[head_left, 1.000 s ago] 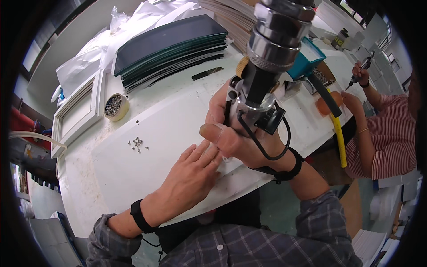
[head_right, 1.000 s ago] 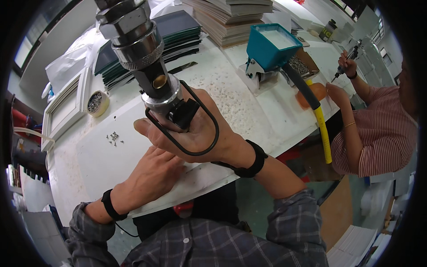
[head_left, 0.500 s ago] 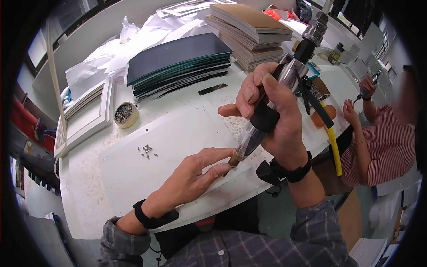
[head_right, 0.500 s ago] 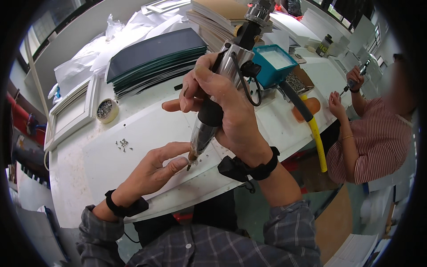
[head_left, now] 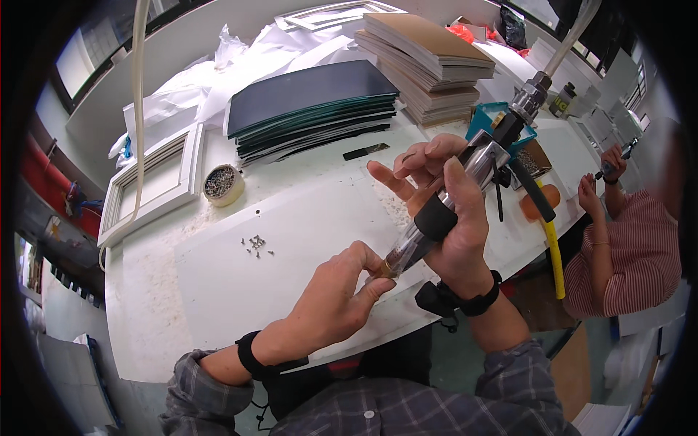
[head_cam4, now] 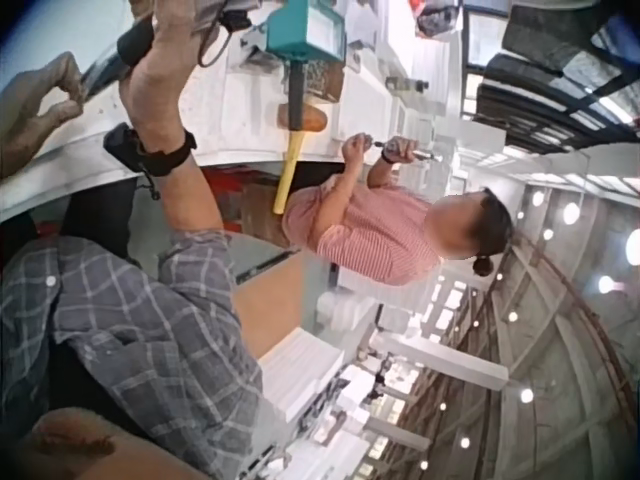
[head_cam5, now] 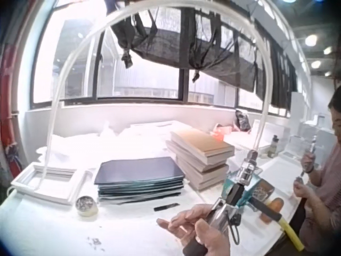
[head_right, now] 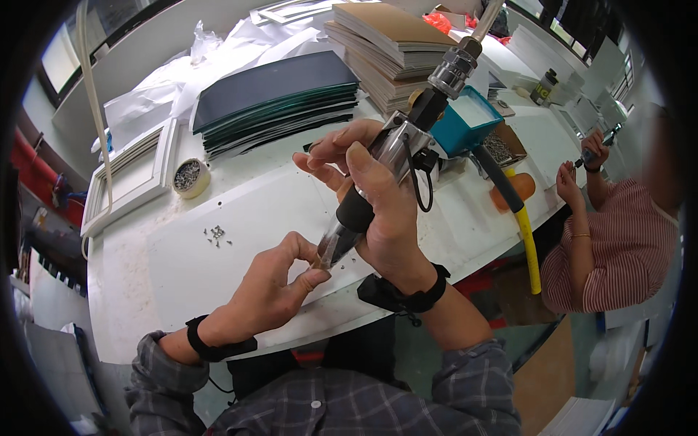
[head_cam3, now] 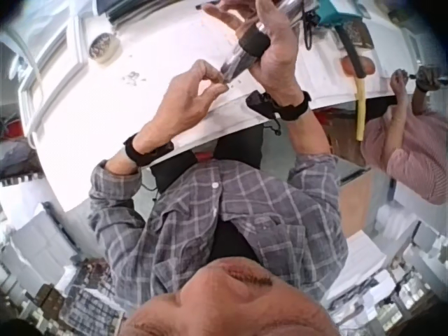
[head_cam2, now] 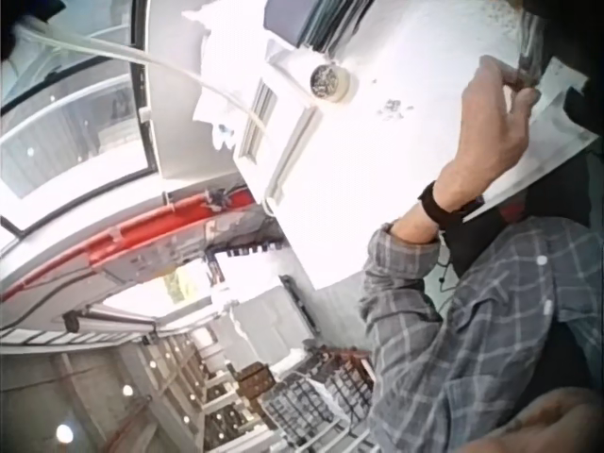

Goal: The person places a dark rectangular panel into a white frame, then covers it with a white backing board. They use a pneumatic screwdriver to drive screws into the frame corners, securing the assembly. The person handles the tools and components with both hands, working at a white table in a workshop.

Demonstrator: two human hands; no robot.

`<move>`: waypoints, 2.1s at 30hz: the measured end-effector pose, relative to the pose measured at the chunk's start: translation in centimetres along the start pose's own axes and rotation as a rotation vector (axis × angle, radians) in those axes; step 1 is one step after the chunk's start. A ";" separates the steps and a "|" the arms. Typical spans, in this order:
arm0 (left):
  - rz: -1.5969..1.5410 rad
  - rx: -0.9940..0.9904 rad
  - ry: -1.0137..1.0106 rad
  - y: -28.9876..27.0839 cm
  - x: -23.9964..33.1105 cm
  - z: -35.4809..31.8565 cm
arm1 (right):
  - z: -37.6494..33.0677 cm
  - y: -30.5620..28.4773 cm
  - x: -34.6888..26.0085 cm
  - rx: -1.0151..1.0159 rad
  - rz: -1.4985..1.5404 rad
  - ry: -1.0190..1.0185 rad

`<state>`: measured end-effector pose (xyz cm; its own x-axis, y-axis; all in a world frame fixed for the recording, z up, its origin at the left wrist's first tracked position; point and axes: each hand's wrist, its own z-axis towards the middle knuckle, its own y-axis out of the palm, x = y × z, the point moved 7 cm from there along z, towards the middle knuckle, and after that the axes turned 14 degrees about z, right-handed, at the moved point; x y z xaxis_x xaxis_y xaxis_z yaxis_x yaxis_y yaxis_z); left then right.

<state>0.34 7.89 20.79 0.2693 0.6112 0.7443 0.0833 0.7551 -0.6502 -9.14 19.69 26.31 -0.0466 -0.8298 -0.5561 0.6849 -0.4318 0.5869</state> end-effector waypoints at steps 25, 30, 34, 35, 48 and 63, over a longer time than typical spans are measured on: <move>0.851 0.064 -0.015 -13.7 -13.8 -4.7 | 3.2 -2.9 1.3 -0.042 0.113 -0.004; 0.940 0.042 0.054 -13.2 -14.8 -4.5 | 3.5 -2.5 1.4 0.058 0.044 -0.045; 0.834 0.100 0.053 -13.8 -14.3 -4.2 | 3.6 -2.6 0.5 0.109 -0.027 -0.053; 0.755 0.118 0.028 -14.3 -14.2 -4.0 | 4.1 -2.1 0.2 0.108 -0.060 -0.066; -0.726 -0.058 -0.331 -5.2 -13.7 -1.1 | 6.6 -0.2 3.2 0.120 -0.015 -0.091; -0.832 -0.099 -0.377 -4.5 -14.0 -0.9 | 6.3 -0.2 4.9 0.179 -0.032 -0.113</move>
<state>-2.91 -4.26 13.17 -0.2436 -0.0698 0.9674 0.1968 0.9731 0.1198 -14.09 13.48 27.19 -0.1542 -0.8447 -0.5126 0.5418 -0.5061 0.6710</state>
